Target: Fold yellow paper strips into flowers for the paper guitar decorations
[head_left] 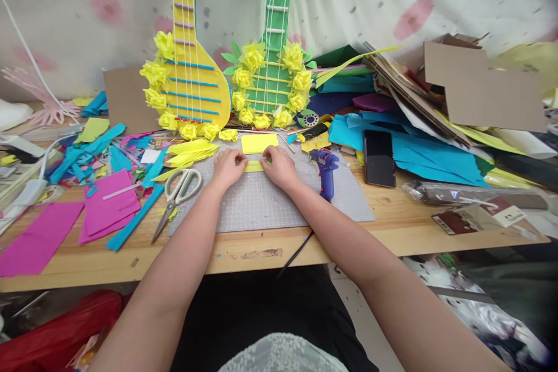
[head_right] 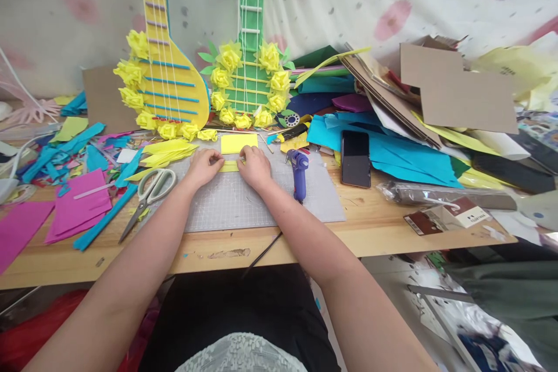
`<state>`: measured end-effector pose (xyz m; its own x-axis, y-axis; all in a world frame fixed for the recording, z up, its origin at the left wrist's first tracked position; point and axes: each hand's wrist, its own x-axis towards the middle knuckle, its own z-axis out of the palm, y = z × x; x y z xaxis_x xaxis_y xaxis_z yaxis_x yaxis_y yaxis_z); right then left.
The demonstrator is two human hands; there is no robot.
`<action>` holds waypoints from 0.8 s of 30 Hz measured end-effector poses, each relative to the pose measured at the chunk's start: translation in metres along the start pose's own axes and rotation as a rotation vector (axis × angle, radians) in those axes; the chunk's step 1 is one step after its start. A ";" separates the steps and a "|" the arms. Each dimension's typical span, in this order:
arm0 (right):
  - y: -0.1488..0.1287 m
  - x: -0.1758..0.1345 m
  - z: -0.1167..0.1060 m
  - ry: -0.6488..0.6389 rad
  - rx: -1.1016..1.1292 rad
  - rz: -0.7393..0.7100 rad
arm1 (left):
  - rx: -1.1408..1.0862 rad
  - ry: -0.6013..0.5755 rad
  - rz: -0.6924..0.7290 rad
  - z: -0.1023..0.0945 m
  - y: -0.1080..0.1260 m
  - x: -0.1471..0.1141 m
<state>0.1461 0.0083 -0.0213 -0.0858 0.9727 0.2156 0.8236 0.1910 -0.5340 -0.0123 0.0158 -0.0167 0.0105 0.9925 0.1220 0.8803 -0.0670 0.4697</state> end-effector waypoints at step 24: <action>0.003 0.000 -0.003 -0.101 0.089 -0.139 | -0.268 -0.067 0.182 -0.001 -0.015 0.003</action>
<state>0.1502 0.0090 -0.0209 -0.2548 0.9437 0.2111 0.7472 0.3307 -0.5764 -0.0256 0.0193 -0.0222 0.1951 0.9657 0.1716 0.7048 -0.2597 0.6602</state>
